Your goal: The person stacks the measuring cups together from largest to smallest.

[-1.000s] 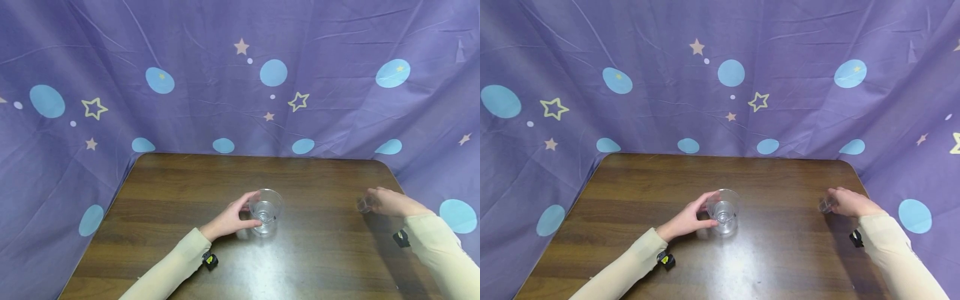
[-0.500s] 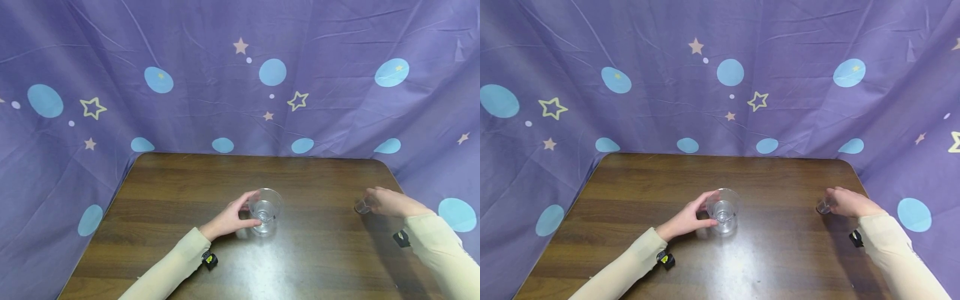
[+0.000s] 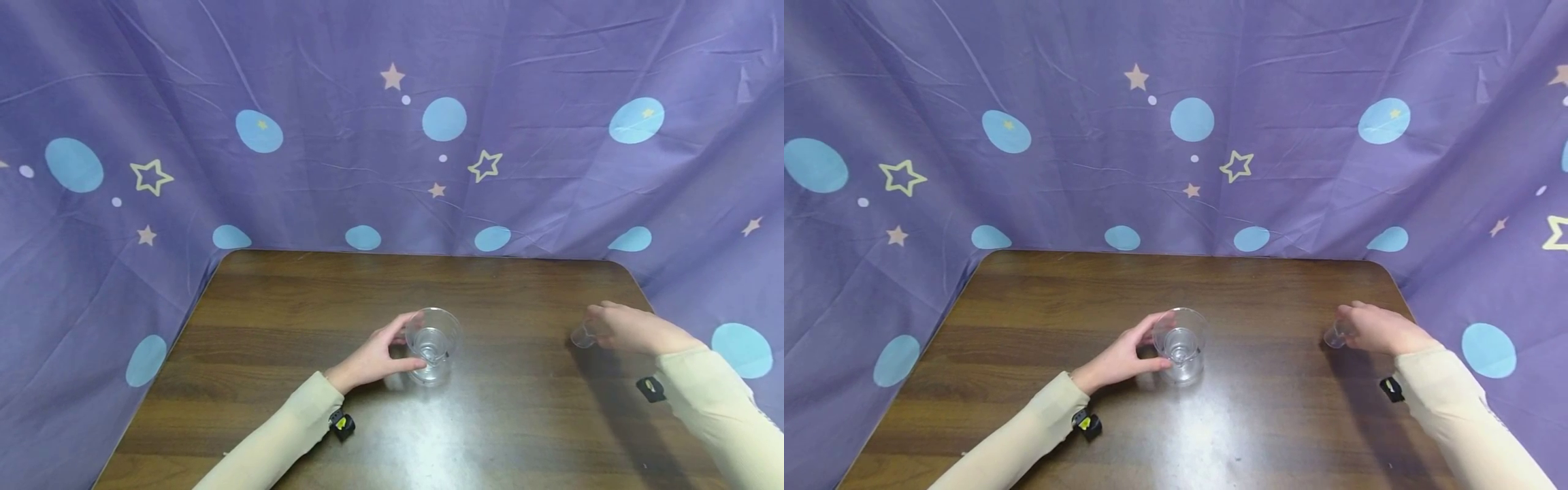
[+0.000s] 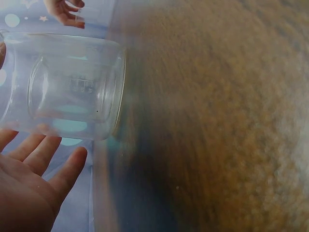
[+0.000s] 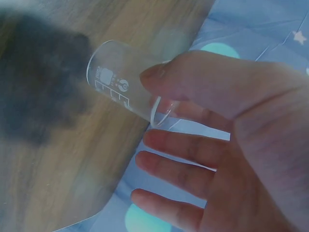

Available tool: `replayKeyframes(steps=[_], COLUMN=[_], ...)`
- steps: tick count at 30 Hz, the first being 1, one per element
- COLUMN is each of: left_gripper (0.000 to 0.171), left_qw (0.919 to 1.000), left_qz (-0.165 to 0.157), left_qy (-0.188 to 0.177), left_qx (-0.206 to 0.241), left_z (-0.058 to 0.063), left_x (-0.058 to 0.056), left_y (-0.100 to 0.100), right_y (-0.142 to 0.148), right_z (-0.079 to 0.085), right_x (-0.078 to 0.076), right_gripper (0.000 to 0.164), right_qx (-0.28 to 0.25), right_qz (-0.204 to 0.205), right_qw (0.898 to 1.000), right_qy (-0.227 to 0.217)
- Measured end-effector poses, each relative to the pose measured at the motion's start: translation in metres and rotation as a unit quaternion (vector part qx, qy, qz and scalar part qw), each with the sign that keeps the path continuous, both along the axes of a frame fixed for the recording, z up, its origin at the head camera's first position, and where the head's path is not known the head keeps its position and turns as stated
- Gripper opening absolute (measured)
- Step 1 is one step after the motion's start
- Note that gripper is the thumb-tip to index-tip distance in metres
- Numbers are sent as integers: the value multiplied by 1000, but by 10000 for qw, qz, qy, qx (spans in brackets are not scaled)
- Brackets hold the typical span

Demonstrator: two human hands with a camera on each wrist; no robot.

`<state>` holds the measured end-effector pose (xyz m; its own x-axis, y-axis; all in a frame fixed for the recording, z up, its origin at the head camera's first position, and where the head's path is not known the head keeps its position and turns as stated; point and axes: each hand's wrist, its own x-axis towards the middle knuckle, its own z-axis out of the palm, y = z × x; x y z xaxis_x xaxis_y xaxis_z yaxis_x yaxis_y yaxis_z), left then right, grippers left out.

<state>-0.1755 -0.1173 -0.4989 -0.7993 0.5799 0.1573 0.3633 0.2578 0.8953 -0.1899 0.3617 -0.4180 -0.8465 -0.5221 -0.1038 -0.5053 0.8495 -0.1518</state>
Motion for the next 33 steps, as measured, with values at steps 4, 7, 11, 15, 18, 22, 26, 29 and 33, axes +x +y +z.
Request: replayKeyframes(steps=[4,7,11,15,18,22,26,29,33], left_gripper=[84,85,85,85,85,84,85,85,85], left_qw=[10000,10000,10000,10000,10000,10000,10000,10000,10000], left_qz=[-3,-6,-2,0,-9,-27,-16,-20,-28], left_qy=[13,5,-17,-35,-34,-11,-48,-59,-62], left_qx=[0,-3,-29,-8,27,77,38,15,27], left_z=[1,1,0,0,-1,-1,0,-1,0], left_x=[0,0,0,0,0,-1,-1,-1,0], left_y=[0,0,1,1,2,3,3,3,3], right_y=[-10,-18,-28,-36,-41,-46,-52,-56,-63], right_z=[7,12,17,22,25,28,31,33,37], right_x=[2,4,6,9,10,10,10,10,11], right_gripper=[37,39,41,37,34,32,33,36,35], right_qx=[-17,-8,117,184,169,152,189,255,295], right_qz=[70,139,73,64,191,339,472,498,497], right_qw=[10000,9999,9999,9998,9997,9992,9984,9981,9981], right_qy=[13,4,-22,4,67,142,239,267,229])
